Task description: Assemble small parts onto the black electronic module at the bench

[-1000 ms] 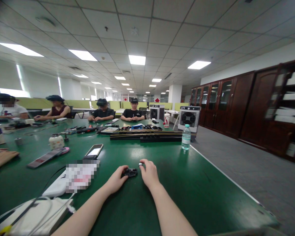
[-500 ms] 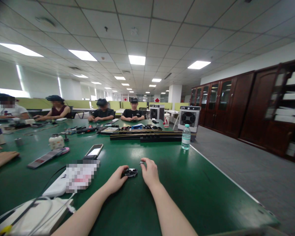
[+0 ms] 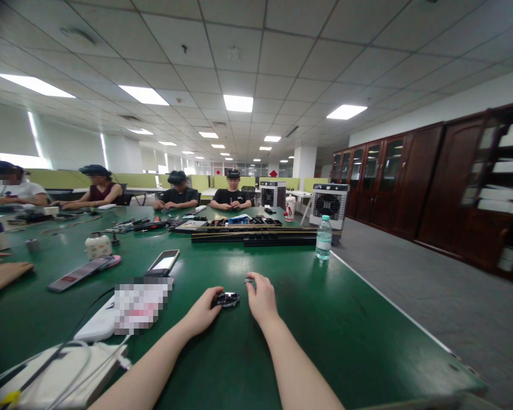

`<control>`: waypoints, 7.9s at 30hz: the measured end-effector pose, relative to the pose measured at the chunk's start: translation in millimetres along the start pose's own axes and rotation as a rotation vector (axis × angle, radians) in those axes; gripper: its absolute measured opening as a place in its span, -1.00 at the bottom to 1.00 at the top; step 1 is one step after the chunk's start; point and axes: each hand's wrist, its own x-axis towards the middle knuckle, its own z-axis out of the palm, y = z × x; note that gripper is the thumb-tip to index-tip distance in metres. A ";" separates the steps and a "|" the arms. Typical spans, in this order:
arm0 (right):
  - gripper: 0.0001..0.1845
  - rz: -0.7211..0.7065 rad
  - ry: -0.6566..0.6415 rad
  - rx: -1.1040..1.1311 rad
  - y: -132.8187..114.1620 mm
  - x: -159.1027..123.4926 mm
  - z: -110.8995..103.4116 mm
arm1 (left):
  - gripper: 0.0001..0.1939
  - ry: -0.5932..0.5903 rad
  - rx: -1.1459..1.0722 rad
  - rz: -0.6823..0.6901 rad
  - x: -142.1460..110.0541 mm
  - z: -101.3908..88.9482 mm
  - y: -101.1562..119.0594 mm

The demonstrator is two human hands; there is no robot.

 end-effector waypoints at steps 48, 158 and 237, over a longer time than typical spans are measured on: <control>-0.79 0.072 -0.118 -0.048 -3.0 -1.8 -1.3 | -0.55 -0.014 0.006 -0.019 -0.9 -2.2 3.5; -0.57 0.127 -0.416 0.040 11.0 -10.3 19.5 | -0.52 0.018 -0.007 -0.010 0.3 1.2 -1.9; -0.59 0.122 -0.407 0.060 5.1 -10.6 16.1 | -0.52 -0.015 0.054 -0.006 0.8 1.1 -1.4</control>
